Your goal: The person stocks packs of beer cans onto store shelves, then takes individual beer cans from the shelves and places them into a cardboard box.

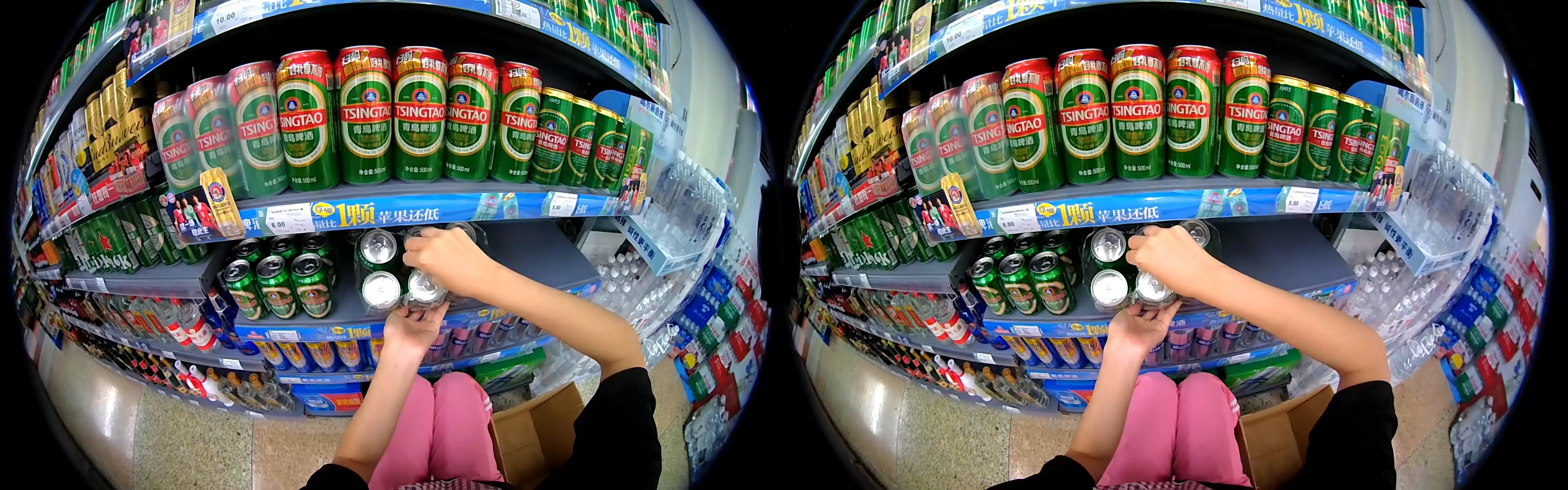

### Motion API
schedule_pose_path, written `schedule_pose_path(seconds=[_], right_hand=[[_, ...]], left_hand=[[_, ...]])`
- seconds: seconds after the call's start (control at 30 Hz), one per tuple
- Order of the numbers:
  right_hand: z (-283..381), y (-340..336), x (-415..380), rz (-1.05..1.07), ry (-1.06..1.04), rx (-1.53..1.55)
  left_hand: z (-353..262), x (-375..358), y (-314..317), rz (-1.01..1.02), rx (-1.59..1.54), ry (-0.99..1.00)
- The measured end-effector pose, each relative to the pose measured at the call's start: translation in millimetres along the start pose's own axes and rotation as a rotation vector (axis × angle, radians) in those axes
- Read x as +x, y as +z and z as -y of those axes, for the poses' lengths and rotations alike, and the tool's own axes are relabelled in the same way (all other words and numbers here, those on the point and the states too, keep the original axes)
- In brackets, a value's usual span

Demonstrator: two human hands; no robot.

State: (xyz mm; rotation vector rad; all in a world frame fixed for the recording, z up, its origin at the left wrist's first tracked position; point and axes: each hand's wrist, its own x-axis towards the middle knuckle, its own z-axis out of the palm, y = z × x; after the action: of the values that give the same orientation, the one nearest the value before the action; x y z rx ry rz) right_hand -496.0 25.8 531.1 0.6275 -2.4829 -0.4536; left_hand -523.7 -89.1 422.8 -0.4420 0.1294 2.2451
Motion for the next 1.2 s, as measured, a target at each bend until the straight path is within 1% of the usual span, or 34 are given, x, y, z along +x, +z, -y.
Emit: schedule_pose_path(seconds=[0.03, 0.13, 0.17, 0.2, 0.27, 0.3, 0.4, 0.43, 0.53, 0.57, 0.6, 0.67, 0.7, 0.73, 0.8, 0.83, 0.87, 0.93, 0.97, 1.07, 1.1, 1.2], right_hand=[[-0.1, -2.6, 1.6, 0.04, 0.014, -0.007], [-1.5, 6.0, 2.3, -0.02, 0.057, -0.033], [-2.8, 13.8, 2.0, -0.061, 0.077, -0.016], [-7.5, 25.0, 2.1, -0.152, 0.072, 0.008], [-15.3, 38.5, 6.6, -0.173, 0.08, 0.045], [-17.1, 42.8, 9.1, -0.188, 0.098, 0.075], [-27.0, 55.3, 14.1, -0.213, 0.125, 0.127], [-28.4, 53.2, 15.1, -0.122, 0.184, 0.188], [-30.0, 62.8, 13.1, -0.217, 0.205, 0.235], [-30.5, 63.6, 11.9, -0.213, 0.231, 0.279], [-30.5, 65.2, 9.7, -0.293, 0.216, 0.254], [-32.6, 75.1, 6.4, -0.393, 0.228, 0.313], [-26.9, 72.1, 2.5, -0.317, 0.36, 0.357], [-20.1, 61.9, -2.1, -0.267, 0.467, 0.444], [-9.2, 57.8, -23.8, -0.506, 0.548, 0.409], [-3.5, 59.7, -38.3, -0.625, 0.604, 0.387], [2.6, 67.0, -55.7, -0.692, 0.7, 0.315], [17.6, 85.3, -80.7, -0.852, 0.933, 0.489], [16.5, 101.7, -94.0, -0.823, 0.999, 0.674], [21.7, 120.5, -110.5, -0.625, 1.018, 1.239], [26.5, 120.5, -108.4, -0.581, 0.986, 1.141], [30.7, 120.2, -104.1, -0.553, 1.05, 1.08]], left_hand=[[-3.4, 5.3, -3.3, -0.005, -0.065, -0.044], [-0.9, -0.4, -0.1, -0.014, -0.041, -0.024], [-7.1, 14.4, -14.5, 0.038, -0.06, -0.075], [-7.6, 10.9, -15.2, 0.047, -0.052, -0.084], [-8.5, 1.4, -13.1, 0.063, -0.032, -0.099], [-8.2, -2.2, -15.3, 0.111, 0.025, -0.067], [-2.7, -25.2, -19.4, 0.228, 0.335, 0.094], [-3.9, -27.5, -29.9, 0.29, 0.454, 0.137], [-5.9, -49.0, -35.8, 0.316, 0.932, 0.47], [-8.3, -38.9, -48.7, 0.325, 1.081, 0.768], [-11.9, -34.3, -54.1, 0.261, 1.168, 0.956], [-23.6, -23.1, -58.0, 0.084, 1.47, 1.353], [-27.1, -22.3, -56.0, 0.028, 1.561, 1.452], [-29.5, -22.2, -54.2, -0.012, 1.616, 1.444], [-38.9, -8.1, -57.3, 0.003, 1.755, 1.609], [-43.6, -2.3, -59.4, 0.015, 1.785, 1.585], [-47.8, 3.4, -61.0, 0.028, 1.813, 1.563], [-52.3, 8.3, -60.8, 0.022, 1.848, 1.534], [-53.0, 9.2, -60.6, 0.003, 1.856, 1.525], [-51.4, 10.3, -59.3, -0.047, 1.873, 1.541], [-52.1, 12.0, -59.6, -0.053, 1.864, 1.541], [-54.1, 16.3, -59.6, -0.057, 1.82, 1.562]])
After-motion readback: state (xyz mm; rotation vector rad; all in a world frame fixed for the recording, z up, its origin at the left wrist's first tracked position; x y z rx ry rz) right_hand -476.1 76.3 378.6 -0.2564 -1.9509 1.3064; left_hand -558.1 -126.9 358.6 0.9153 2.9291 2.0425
